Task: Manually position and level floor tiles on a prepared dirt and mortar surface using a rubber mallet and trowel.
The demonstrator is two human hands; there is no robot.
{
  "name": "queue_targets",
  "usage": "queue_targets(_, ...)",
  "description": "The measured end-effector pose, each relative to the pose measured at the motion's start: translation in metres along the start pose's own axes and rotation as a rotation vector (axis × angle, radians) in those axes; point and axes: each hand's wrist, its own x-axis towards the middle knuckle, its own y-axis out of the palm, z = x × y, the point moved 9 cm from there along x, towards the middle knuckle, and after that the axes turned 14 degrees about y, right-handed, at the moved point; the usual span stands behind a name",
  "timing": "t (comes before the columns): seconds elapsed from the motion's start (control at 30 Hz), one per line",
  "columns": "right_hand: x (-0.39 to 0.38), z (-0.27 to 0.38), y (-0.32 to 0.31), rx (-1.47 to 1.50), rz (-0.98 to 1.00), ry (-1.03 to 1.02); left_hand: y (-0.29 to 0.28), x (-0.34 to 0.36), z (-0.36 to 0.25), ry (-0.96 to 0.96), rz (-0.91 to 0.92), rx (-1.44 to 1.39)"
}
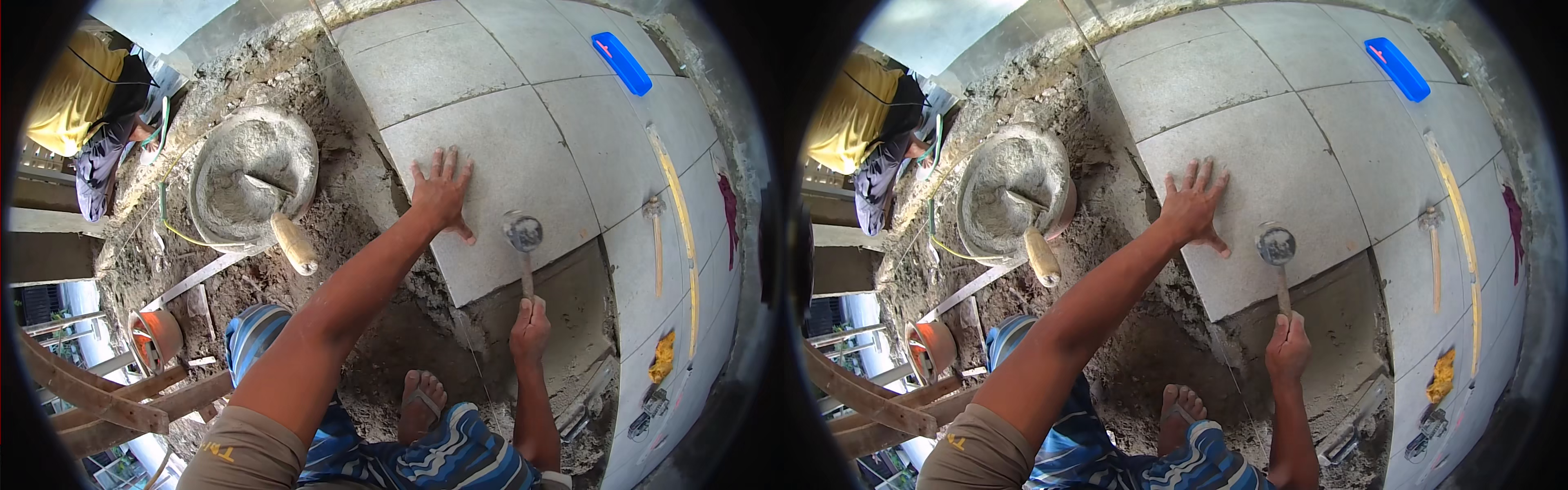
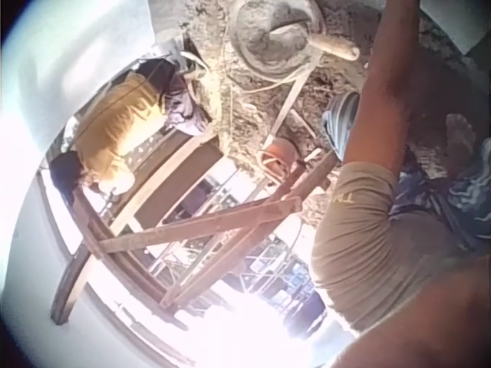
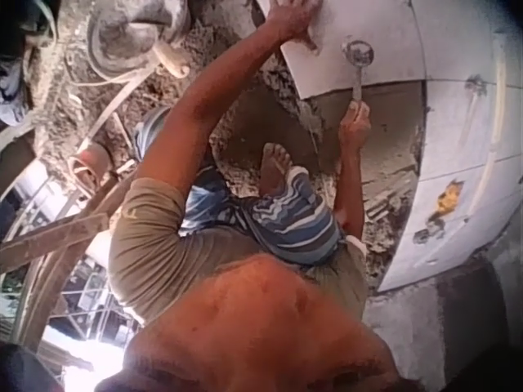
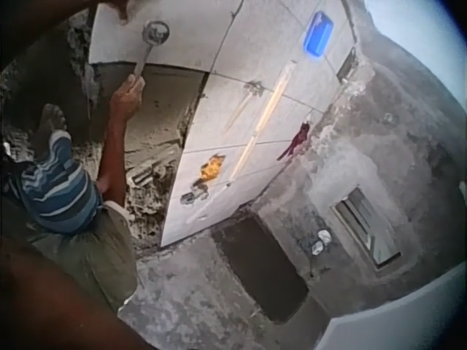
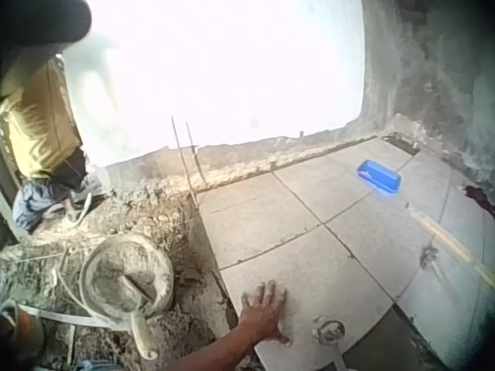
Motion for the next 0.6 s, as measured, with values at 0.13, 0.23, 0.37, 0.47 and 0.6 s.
queue_targets(0.13,0.019,0.0,0.012,-0.146,0.091,0.124,-0.003,-0.001,0.0,0.017,-0.034,-0.014)
queue_targets(0.23,0.034,0.021,0.006,0.038,0.048,0.075,-0.004,0.0,0.001,0.015,-0.041,-0.01)
queue_targets(0.37,0.063,0.054,0.013,0.087,-0.01,-0.043,-0.003,0.0,0.0,0.009,-0.002,0.002)
queue_targets(0.47,0.091,0.06,0.03,-0.177,-0.013,-0.027,-0.003,0.0,0.0,0.006,0.001,0.024)
queue_targets(0.6,0.111,0.062,0.037,-0.24,-0.06,-0.059,0.0,0.002,-0.001,0.014,0.021,0.015)
